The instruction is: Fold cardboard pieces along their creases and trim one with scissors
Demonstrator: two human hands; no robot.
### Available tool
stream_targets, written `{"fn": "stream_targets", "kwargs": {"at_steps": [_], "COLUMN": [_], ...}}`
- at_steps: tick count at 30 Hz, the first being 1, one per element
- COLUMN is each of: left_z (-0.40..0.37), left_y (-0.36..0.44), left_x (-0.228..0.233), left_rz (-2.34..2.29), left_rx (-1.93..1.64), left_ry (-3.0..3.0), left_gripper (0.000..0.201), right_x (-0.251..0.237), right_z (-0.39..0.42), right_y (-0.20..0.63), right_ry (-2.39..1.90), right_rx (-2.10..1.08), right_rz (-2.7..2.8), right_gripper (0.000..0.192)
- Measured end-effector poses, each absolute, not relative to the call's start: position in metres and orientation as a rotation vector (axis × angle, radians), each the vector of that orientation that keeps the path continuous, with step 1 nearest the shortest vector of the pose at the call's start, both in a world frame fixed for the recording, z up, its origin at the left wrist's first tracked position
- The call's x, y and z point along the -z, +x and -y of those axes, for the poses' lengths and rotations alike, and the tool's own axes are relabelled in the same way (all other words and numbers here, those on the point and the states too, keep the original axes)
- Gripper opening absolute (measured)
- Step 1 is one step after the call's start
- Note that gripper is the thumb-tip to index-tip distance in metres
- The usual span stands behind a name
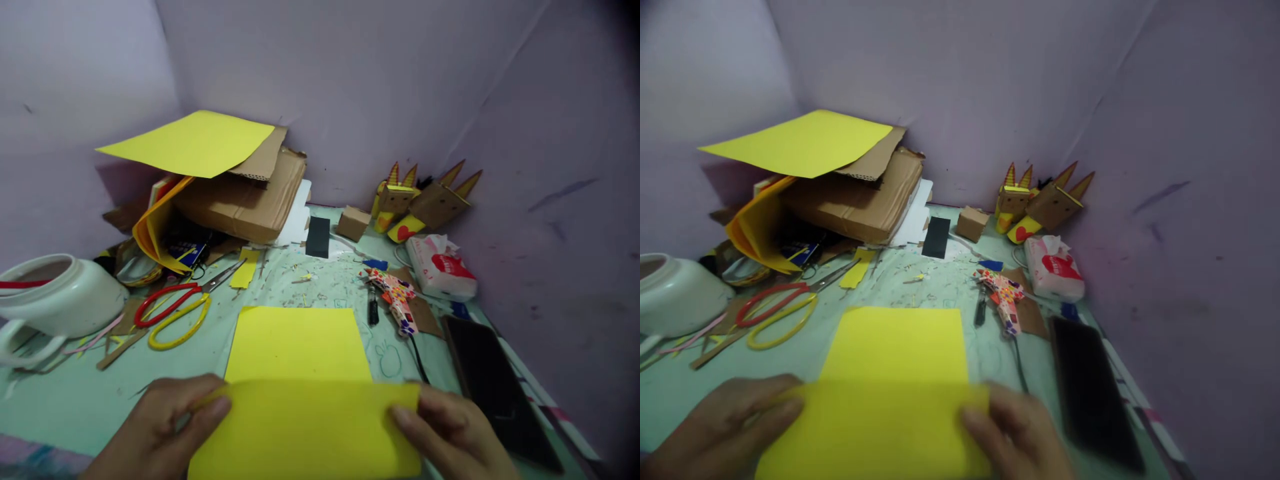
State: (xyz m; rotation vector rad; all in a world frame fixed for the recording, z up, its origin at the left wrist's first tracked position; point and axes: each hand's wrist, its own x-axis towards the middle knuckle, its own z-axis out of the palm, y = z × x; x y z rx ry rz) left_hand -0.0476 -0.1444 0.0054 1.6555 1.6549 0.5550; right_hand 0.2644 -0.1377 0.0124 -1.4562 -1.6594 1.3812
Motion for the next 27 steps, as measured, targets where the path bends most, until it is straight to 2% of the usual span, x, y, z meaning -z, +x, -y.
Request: {"fn": "stream_targets", "kwargs": {"at_steps": [4, 9, 13, 17, 20, 24, 25, 27], "left_z": [0.107, 0.074, 0.059, 0.05, 0.047, 0.042, 0.041, 0.037], "left_y": [-0.043, -0.038, -0.033, -0.031, -0.029, -0.027, -0.027, -0.028], "left_x": [-0.017, -0.014, -0.016, -0.014, -0.012, -0.016, -0.017, -0.02], "left_rz": [-1.794, -1.992, -2.089, -2.082, -2.063, -1.985, -1.945, -1.855], "left_rx": [-0.389, -0.201, -0.021, 0.014, 0.011, 0.052, 0.07, 0.077], "left_ry": [1.575, 1.744, 1.909, 2.056, 2.074, 2.081, 2.092, 2.118], "left_gripper": [0.047, 0.034, 0.032, 0.027, 0.024, 0.041, 0.039, 0.033], "right_x": [0.002, 0.017, 0.015, 0.016, 0.012, -0.001, -0.005, -0.01], "right_z": [0.097, 0.07, 0.063, 0.057, 0.053, 0.047, 0.045, 0.039], "right_y": [0.24, 0.232, 0.227, 0.221, 0.217, 0.212, 0.211, 0.21], "right_ry": [-1.634, -1.85, -1.971, -2.045, -2.157, -2.188, -2.176, -2.154], "right_rx": [-1.221, -0.735, -0.418, -0.179, -0.124, -0.184, -0.199, -0.213], "right_rz": [1.58, 1.819, 1.978, 2.107, 2.183, 2.318, 2.37, 2.443], "right_gripper": [0.042, 0.041, 0.034, 0.022, 0.016, 0.042, 0.045, 0.04]}}
